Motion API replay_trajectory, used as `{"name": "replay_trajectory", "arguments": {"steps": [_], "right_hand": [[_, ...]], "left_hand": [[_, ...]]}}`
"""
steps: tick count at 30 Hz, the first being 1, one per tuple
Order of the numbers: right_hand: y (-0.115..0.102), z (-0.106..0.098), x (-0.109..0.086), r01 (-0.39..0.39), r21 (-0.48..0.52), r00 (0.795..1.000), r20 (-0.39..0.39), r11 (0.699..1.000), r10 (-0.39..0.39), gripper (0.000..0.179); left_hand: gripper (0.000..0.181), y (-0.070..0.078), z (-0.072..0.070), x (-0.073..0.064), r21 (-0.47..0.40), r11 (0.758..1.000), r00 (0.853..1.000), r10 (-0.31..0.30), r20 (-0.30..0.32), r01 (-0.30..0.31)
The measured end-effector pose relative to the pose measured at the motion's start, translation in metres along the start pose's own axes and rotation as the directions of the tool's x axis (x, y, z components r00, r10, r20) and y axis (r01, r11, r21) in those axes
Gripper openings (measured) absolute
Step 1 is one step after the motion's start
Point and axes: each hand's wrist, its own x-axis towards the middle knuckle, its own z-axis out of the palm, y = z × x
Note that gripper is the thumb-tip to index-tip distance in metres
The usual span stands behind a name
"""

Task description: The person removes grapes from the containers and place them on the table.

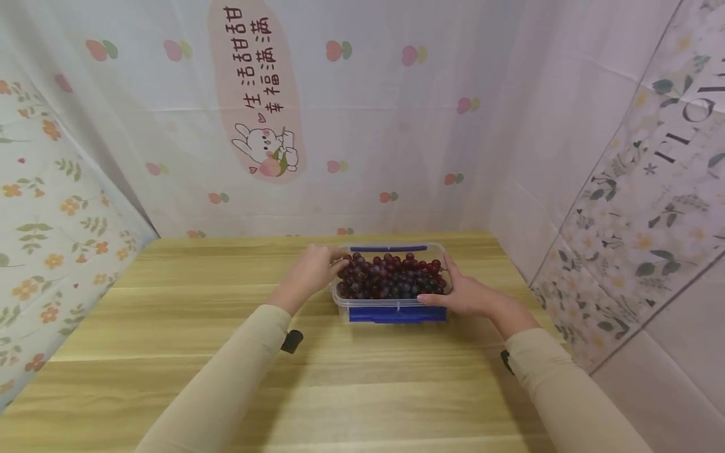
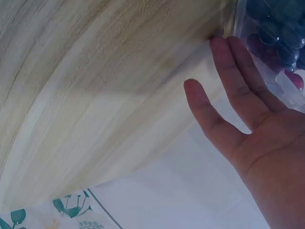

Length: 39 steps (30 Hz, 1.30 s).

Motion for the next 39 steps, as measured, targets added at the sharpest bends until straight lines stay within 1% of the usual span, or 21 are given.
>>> {"name": "replay_trajectory", "arguments": {"steps": [5,9,12,15,17,20,22,23,26,29,32,34,35,39], "right_hand": [[0.002,-0.001,0.001,0.001,-0.002,1.000,0.018,1.000,-0.001,0.137],[0.003,-0.001,0.002,-0.002,0.006,1.000,0.025,1.000,0.002,0.138],[0.003,0.000,0.003,-0.001,0.014,1.000,0.028,1.000,0.000,0.138],[0.002,0.000,0.004,-0.002,0.019,1.000,0.028,1.000,0.001,0.138],[0.002,0.000,0.003,-0.002,0.021,1.000,0.027,1.000,0.001,0.138],[0.001,-0.001,0.003,-0.003,0.023,1.000,0.024,1.000,0.003,0.138],[0.001,-0.001,0.002,-0.004,0.023,1.000,0.022,1.000,0.003,0.138],[0.001,-0.001,0.002,-0.006,0.023,1.000,0.022,1.000,0.005,0.138],[0.001,-0.002,0.001,-0.006,0.020,1.000,0.020,1.000,0.006,0.138],[0.001,-0.003,0.000,-0.006,0.015,1.000,0.013,1.000,0.005,0.138],[0.001,-0.003,0.000,-0.008,0.013,1.000,0.008,1.000,0.008,0.138],[0.001,-0.002,0.000,-0.011,0.018,1.000,0.010,1.000,0.010,0.138],[0.001,-0.001,0.001,-0.011,0.022,1.000,0.012,1.000,0.011,0.138],[0.002,0.001,0.002,-0.013,0.041,1.000,0.019,0.999,0.012,0.137]], "left_hand": [[0.027,0.005,-0.002,0.002,0.054,0.999,1.000,0.007,0.002,-0.007],[0.028,0.014,-0.004,0.003,0.137,0.990,1.000,0.027,0.015,-0.028],[0.036,0.022,-0.002,0.003,0.172,0.983,0.998,0.047,0.051,-0.056],[0.049,0.029,0.000,0.004,0.186,0.979,0.992,0.064,0.110,-0.084],[0.055,0.033,0.001,0.004,0.218,0.971,0.988,0.069,0.141,-0.099],[0.057,0.037,0.003,0.005,0.286,0.950,0.984,0.084,0.160,-0.128],[0.054,0.039,0.003,0.006,0.305,0.941,0.982,0.099,0.161,-0.145],[0.052,0.040,0.003,0.006,0.304,0.941,0.981,0.101,0.164,-0.148],[0.043,0.042,0.003,0.009,0.233,0.963,0.980,0.096,0.177,-0.137],[0.036,0.043,-0.001,0.013,0.136,0.986,0.979,0.073,0.189,-0.100],[0.022,0.043,-0.006,0.015,0.080,0.995,0.979,0.049,0.198,-0.066],[0.013,0.044,-0.010,0.014,0.067,0.997,0.973,0.023,0.228,-0.039],[0.011,0.044,-0.010,0.014,0.071,0.997,0.971,0.007,0.239,-0.025],[0.021,0.047,-0.010,0.011,0.121,0.993,0.958,-0.042,0.282,0.008]]}}
